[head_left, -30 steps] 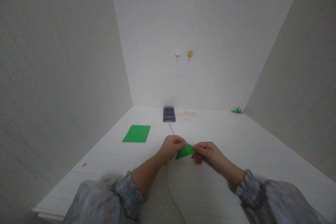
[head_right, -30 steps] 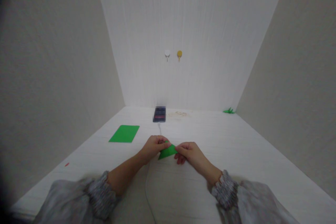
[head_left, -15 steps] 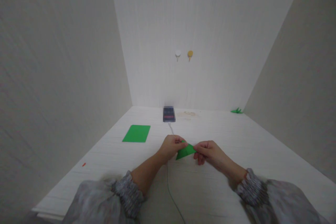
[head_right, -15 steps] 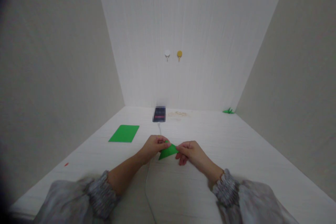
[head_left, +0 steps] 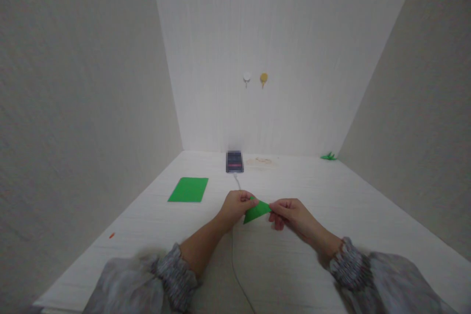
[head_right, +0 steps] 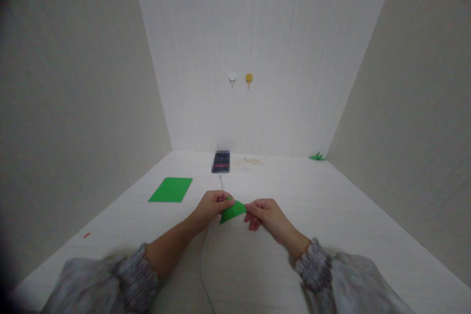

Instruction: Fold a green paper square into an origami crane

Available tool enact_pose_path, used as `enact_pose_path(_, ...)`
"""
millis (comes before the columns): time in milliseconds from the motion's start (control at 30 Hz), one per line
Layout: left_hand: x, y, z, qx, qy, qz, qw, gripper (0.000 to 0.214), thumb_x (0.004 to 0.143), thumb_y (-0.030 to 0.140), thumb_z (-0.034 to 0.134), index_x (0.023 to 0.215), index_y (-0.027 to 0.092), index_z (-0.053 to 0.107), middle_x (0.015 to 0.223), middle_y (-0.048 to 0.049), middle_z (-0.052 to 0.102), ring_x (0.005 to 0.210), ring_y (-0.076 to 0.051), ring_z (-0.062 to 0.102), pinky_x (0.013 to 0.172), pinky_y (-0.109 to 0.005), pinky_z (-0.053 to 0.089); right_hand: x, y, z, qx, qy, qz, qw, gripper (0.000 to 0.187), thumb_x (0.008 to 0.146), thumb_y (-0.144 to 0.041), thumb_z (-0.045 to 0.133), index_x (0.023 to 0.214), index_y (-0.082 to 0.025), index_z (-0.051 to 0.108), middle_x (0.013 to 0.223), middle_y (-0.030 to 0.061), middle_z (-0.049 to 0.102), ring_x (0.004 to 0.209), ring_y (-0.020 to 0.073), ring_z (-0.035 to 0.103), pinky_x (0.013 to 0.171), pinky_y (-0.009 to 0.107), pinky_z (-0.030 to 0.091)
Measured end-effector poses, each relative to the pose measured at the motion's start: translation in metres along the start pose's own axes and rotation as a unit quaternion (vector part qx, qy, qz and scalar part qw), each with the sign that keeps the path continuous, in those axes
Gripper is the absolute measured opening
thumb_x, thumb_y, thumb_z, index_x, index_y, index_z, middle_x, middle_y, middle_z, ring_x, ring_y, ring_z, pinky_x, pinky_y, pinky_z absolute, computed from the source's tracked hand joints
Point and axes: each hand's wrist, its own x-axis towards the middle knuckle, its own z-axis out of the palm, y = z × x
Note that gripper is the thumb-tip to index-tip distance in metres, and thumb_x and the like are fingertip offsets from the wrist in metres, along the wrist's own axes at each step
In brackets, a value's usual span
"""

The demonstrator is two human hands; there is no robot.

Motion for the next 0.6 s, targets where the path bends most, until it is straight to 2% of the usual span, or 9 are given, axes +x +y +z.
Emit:
enact_pose_path(200, -0.0002, 0.0003, 0.0003, 0.002, -0.009, -0.01, 1.0, 0.024, 0.061, 0.033, 0.062, 0.068, 0.01, 0.06, 0.051, 0.0024, 0.051, 0.045, -0.006, 0.041, 0.044, -0.019, 0.029, 0.0, 0.0009, -0.0021, 0.002, -0.001, 0.002, 1.0, 0.034, 0.068, -0.043, 0.06, 0.058, -0.011, 0.06, 0.048, 0.0013, 0.059, 0.037, 0.0083, 0.05, 0.039, 0.02, 0.037)
enact_pose_path(600, -0.0008, 0.0057, -0.0006, -0.021, -0.024, -0.063, 0.998, 0.019, 0.059, 0.028, 0.063, 0.065, 0.01, 0.06, 0.054, 0.0008, 0.054, 0.047, -0.007, 0.045, 0.044, -0.019, 0.032, 0.0051, 0.0074, -0.0037, 0.016, 0.0, 0.027, 1.0, 0.032, 0.063, -0.044, 0.061, 0.061, -0.013, 0.056, 0.045, -0.0011, 0.058, 0.033, 0.0076, 0.048, 0.035, 0.019, 0.032)
